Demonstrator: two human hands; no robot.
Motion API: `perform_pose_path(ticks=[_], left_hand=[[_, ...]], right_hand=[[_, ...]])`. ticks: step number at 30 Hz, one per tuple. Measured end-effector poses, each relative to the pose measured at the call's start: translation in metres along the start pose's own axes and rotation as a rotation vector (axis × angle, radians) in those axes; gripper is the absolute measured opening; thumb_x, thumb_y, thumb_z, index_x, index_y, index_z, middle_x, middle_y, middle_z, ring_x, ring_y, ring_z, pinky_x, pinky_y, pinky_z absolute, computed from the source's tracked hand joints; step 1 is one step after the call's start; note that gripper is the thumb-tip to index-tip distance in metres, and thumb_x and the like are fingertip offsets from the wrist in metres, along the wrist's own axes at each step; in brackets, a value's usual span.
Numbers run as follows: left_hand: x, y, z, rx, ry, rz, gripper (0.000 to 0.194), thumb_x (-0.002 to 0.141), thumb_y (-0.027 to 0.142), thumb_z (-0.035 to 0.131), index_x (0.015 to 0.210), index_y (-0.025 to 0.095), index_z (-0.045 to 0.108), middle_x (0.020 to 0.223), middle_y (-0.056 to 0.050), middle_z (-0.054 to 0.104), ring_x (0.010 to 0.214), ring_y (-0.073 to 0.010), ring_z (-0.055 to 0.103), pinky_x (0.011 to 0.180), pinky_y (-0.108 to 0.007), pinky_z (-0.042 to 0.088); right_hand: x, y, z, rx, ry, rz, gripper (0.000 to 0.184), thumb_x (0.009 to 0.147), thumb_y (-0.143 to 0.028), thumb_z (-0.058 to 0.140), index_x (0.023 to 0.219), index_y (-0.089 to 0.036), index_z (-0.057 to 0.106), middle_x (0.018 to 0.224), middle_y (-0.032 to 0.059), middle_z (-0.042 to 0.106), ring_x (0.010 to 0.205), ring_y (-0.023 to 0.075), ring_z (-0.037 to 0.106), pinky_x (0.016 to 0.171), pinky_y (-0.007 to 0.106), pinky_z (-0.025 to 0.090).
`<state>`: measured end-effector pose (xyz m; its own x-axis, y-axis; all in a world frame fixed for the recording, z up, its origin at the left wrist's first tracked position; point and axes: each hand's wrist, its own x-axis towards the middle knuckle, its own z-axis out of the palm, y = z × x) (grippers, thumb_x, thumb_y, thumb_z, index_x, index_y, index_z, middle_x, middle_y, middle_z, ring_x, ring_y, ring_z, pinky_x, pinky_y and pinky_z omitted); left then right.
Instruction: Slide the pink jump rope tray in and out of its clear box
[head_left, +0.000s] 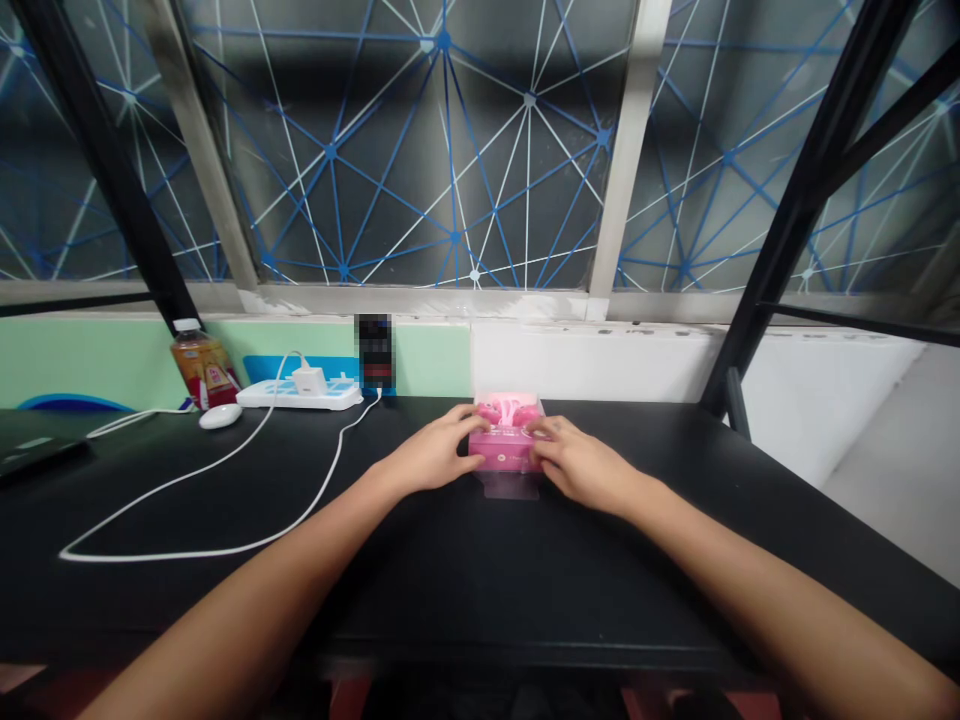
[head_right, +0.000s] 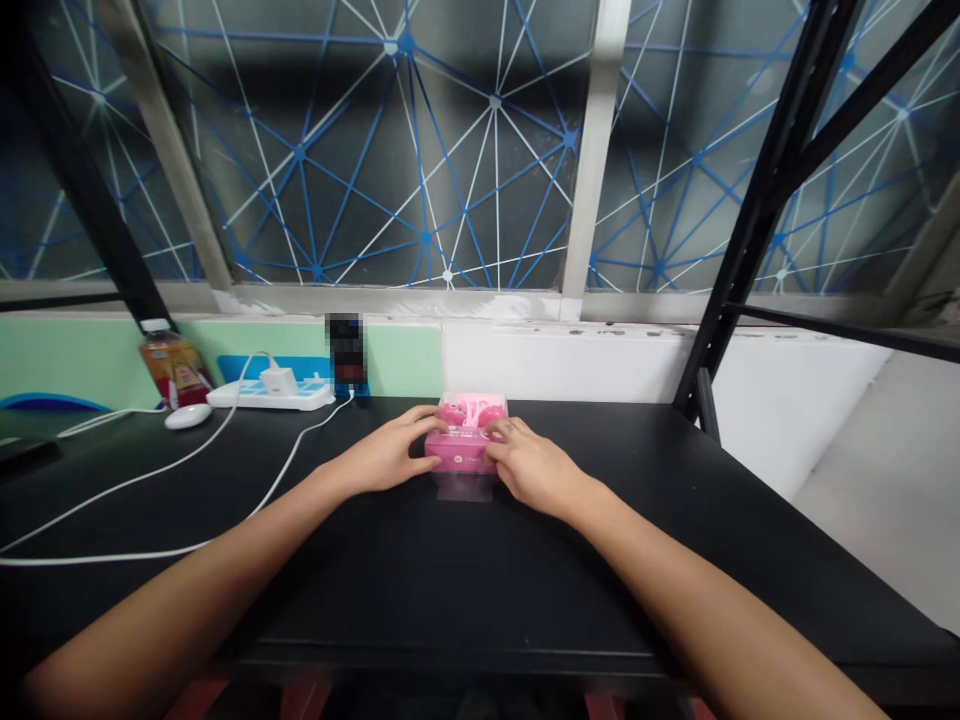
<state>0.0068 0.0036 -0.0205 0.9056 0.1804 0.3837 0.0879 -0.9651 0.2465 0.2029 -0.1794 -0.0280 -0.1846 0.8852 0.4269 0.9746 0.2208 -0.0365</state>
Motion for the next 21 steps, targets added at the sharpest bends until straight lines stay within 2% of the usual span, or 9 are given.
perform_pose_path(ticks=[2,5,7,9,12,14,17,19,21], left_hand=[[0.002,0.0,0.002,-0.056,-0.007,0.015,0.039,0.083,0.024,0.06,0.122,0.026,0.053,0.135,-0.004,0.051,0.121,-0.0218,0.052,0.101,-0.033,0.042],[0.004,0.0,0.006,-0.087,-0.008,0.003,0.037,0.083,0.021,0.058,0.119,0.025,0.054,0.132,-0.005,0.054,0.12,-0.0218,0.053,0.098,-0.034,0.045],[0.004,0.001,0.006,-0.089,-0.011,-0.019,0.035,0.083,0.021,0.058,0.118,0.024,0.055,0.131,-0.005,0.055,0.115,-0.0224,0.055,0.096,-0.035,0.046],[0.003,0.003,0.003,-0.09,-0.023,-0.042,0.035,0.082,0.021,0.058,0.117,0.023,0.055,0.13,-0.006,0.056,0.111,-0.0225,0.057,0.094,-0.035,0.047],[0.0,0.009,-0.005,-0.105,-0.065,-0.031,0.036,0.083,0.022,0.056,0.118,0.023,0.055,0.129,-0.006,0.055,0.113,-0.0229,0.056,0.094,-0.034,0.046],[-0.002,0.013,-0.011,-0.119,-0.102,-0.004,0.039,0.082,0.023,0.057,0.12,0.024,0.055,0.13,-0.007,0.054,0.115,-0.0232,0.054,0.095,-0.034,0.046],[-0.003,0.017,-0.014,-0.128,-0.103,0.001,0.044,0.082,0.028,0.06,0.126,0.025,0.053,0.132,-0.006,0.051,0.117,-0.0236,0.053,0.095,-0.033,0.045],[-0.003,0.016,-0.012,-0.118,-0.069,-0.006,0.041,0.085,0.032,0.06,0.126,0.027,0.054,0.132,-0.006,0.051,0.115,-0.023,0.054,0.095,-0.033,0.045],[-0.002,0.013,-0.009,-0.103,-0.045,-0.005,0.037,0.087,0.033,0.059,0.123,0.028,0.057,0.129,-0.005,0.053,0.111,-0.0221,0.056,0.094,-0.033,0.045]], right_hand=[[-0.001,0.0,-0.002,0.022,-0.04,-0.01,0.011,0.088,-0.025,0.056,0.094,-0.02,0.064,0.134,0.0104,0.049,0.128,0.0275,0.04,0.103,0.044,0.042],[-0.004,0.002,-0.005,0.068,-0.097,-0.01,0.032,0.081,-0.04,0.067,0.106,-0.021,0.063,0.143,0.0108,0.041,0.134,0.0301,0.034,0.104,0.045,0.041],[-0.004,0.003,-0.006,0.059,-0.11,-0.013,0.036,0.08,-0.045,0.068,0.105,-0.02,0.062,0.142,0.0122,0.042,0.132,0.0316,0.035,0.101,0.045,0.044],[-0.003,0.002,-0.007,0.035,-0.092,-0.025,0.029,0.083,-0.043,0.064,0.099,-0.019,0.062,0.136,0.0135,0.048,0.127,0.0318,0.04,0.099,0.046,0.045],[-0.001,0.0,-0.007,0.051,-0.012,0.005,0.012,0.09,-0.029,0.053,0.096,-0.019,0.059,0.11,0.0117,0.061,0.108,0.0266,0.054,0.092,0.043,0.048],[-0.001,-0.001,-0.006,0.091,0.058,0.057,0.012,0.09,-0.023,0.05,0.1,-0.02,0.057,0.098,0.0093,0.061,0.098,0.0239,0.058,0.087,0.041,0.05],[-0.002,0.001,-0.002,0.114,0.115,0.084,0.028,0.087,-0.026,0.056,0.114,-0.02,0.055,0.118,0.0124,0.056,0.111,0.0263,0.054,0.094,0.045,0.047],[-0.002,0.004,0.001,0.122,0.1,0.078,0.036,0.088,-0.029,0.057,0.123,-0.021,0.055,0.133,0.0137,0.048,0.122,0.0282,0.047,0.101,0.047,0.043],[-0.003,0.008,0.004,0.15,0.068,0.07,0.038,0.09,-0.031,0.056,0.127,-0.022,0.055,0.137,0.0131,0.047,0.127,0.0284,0.044,0.104,0.047,0.041]])
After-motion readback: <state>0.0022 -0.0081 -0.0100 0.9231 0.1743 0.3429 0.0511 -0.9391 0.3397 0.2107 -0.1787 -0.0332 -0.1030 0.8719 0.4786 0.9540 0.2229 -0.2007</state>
